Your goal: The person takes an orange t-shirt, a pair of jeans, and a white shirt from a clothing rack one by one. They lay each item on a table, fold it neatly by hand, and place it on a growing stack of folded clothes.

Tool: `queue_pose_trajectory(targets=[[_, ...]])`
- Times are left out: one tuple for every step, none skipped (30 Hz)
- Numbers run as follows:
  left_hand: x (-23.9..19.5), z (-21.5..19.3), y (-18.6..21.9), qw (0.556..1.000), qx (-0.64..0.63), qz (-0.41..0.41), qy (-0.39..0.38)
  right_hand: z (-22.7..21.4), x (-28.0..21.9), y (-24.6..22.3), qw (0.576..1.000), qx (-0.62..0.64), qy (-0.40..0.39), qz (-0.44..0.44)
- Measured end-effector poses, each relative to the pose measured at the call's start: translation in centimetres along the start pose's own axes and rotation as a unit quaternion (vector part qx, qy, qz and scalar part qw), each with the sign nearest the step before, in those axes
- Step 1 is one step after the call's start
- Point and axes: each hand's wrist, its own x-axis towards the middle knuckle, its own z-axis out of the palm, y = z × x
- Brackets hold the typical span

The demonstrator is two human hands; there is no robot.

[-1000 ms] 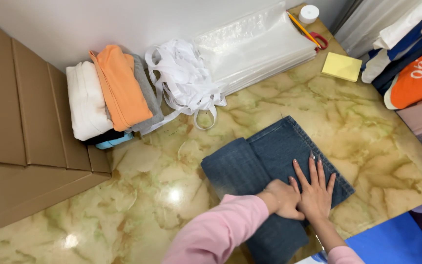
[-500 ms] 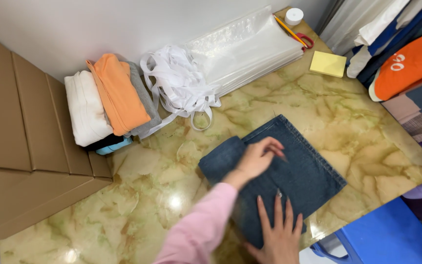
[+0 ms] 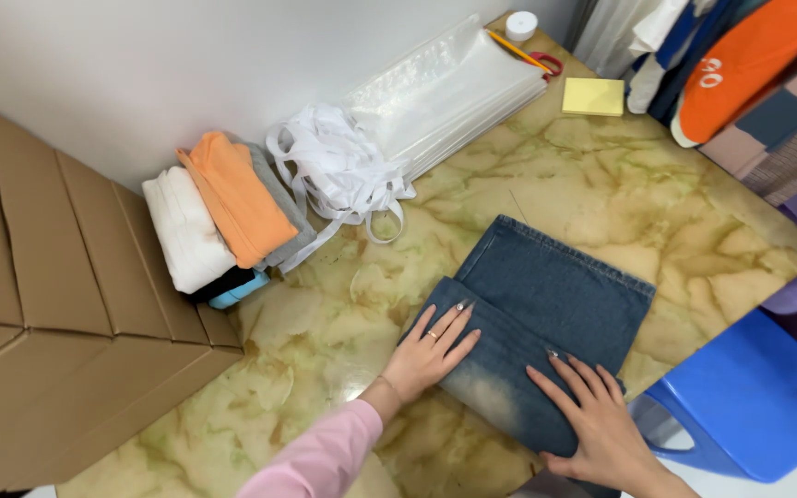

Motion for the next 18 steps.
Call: queue_pose_trajectory(targets=[[-0.2, 0.4, -0.1, 1.000, -0.002, 0.006, 0.002, 0.2, -0.2, -0.5, 1.000, -0.001, 0.002, 0.006], [-0.5, 0.8, 0.1, 0.998, -0.047, 0.001, -0.037, 0.3, -0.5, -1.0, 0.999, -0.038, -0.006, 0.029], [-0.7, 1.1, 0.3, 0.993, -0.091, -0.005, -0.075, 0.3, -0.8, -1.5, 0.996, -0.074, -0.015, 0.051], [0.0, 0.5, 0.2, 0.993, -0.092, 0.001, -0.075, 0.3, -1.3, -2.2, 0.996, -0.074, -0.013, 0.056], [0.7, -0.1, 0.1, 0.984, -0.106, 0.003, -0.141, 0.3, -1.8, -2.8, 0.989, -0.123, -0.022, 0.083], [1.7, -0.7, -0.1, 0.972, -0.118, 0.005, -0.205, 0.2, -2.1, -3.2, 0.979, -0.171, -0.031, 0.109], [3.3, -1.7, -0.4, 0.972, -0.116, 0.010, -0.203, -0.4, -2.3, -2.9, 0.978, -0.173, -0.028, 0.113], [4.9, -2.7, -0.7, 0.957, -0.122, 0.019, -0.264, -1.0, -2.4, -2.6, 0.982, -0.085, -0.093, 0.143], [6.6, -3.7, -0.9, 0.937, -0.126, 0.027, -0.324, -1.6, -2.6, -2.2, 0.973, 0.004, -0.155, 0.171], [8.4, -4.2, -1.7, 0.938, -0.125, 0.031, -0.322, -2.8, -1.8, -1.0, 0.973, 0.003, -0.152, 0.175], [10.3, -4.6, -2.4, 0.898, -0.157, -0.002, -0.411, -3.9, -1.0, 0.3, 0.957, 0.115, -0.194, 0.180], [12.5, -5.1, -3.4, 0.847, -0.186, -0.035, -0.496, -5.2, -0.1, 1.9, 0.929, 0.227, -0.229, 0.181], [14.1, -5.1, -4.0, 0.850, -0.183, -0.031, -0.494, -5.8, 0.7, 3.1, 0.930, 0.226, -0.224, 0.184], [15.7, -5.1, -4.6, 0.817, -0.202, -0.065, -0.536, -6.4, 1.6, 4.4, 0.895, 0.301, -0.251, 0.212], [17.4, -5.1, -5.4, 0.781, -0.220, -0.098, -0.576, -7.0, 2.5, 5.8, 0.853, 0.374, -0.276, 0.238], [18.2, -4.4, -6.1, 0.783, -0.219, -0.096, -0.574, -7.3, 3.0, 6.9, 0.854, 0.373, -0.273, 0.239], [19.0, -3.6, -6.9, 0.755, -0.267, -0.146, -0.580, -7.5, 3.6, 8.1, 0.842, 0.388, -0.276, 0.255], [19.8, -2.7, -7.8, 0.723, -0.312, -0.196, -0.584, -7.7, 4.4, 9.3, 0.829, 0.405, -0.278, 0.269]])
